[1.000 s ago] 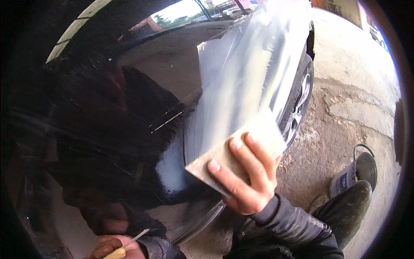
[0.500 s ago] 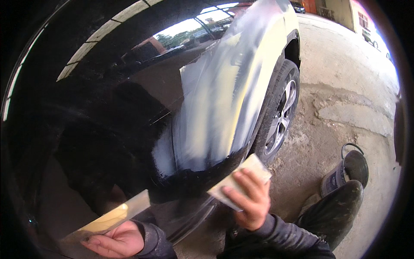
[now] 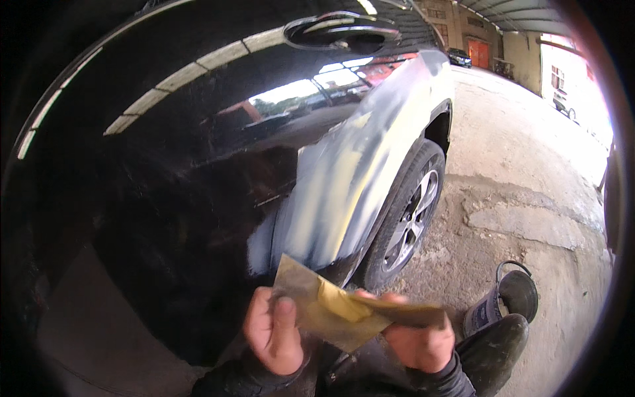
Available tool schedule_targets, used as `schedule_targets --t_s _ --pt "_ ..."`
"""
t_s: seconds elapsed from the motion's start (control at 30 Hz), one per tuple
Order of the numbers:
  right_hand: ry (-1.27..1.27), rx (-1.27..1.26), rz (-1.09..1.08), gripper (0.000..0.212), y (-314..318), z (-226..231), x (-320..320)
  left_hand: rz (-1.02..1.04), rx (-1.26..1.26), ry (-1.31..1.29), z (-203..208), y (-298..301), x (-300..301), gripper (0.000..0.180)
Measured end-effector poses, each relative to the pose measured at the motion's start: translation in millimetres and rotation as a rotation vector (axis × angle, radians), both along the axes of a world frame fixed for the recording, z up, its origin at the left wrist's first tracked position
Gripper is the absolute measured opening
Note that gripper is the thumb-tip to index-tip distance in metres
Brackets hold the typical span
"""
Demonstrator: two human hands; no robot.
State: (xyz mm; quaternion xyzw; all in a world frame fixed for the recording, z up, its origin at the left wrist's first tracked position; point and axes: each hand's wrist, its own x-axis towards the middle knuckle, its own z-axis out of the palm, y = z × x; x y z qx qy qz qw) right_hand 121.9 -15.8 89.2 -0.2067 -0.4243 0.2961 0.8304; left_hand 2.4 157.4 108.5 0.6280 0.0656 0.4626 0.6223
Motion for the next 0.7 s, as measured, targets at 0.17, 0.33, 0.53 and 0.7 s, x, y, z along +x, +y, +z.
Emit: schedule_targets --t_s 0.17,0.33,0.53,0.7 --pt "-0.581 -0.196 -0.259 0.051 0 4 19 0.131 -0.016 -0.06 3 4 -6 0.027" --pt "-0.822 -0.44 -0.521 0.047 9 23 50 0.45 0.034 -0.425 -15 44 -39 0.042" --pt "-0.668 -0.296 -1.326 0.041 55 70 136 1.096 1.169 -0.238 -17 125 -126 0.041" --pt "-0.699 -0.122 -1.536 0.039 103 109 165 1.549 1.44 -0.068 -31 152 -152 0.048"
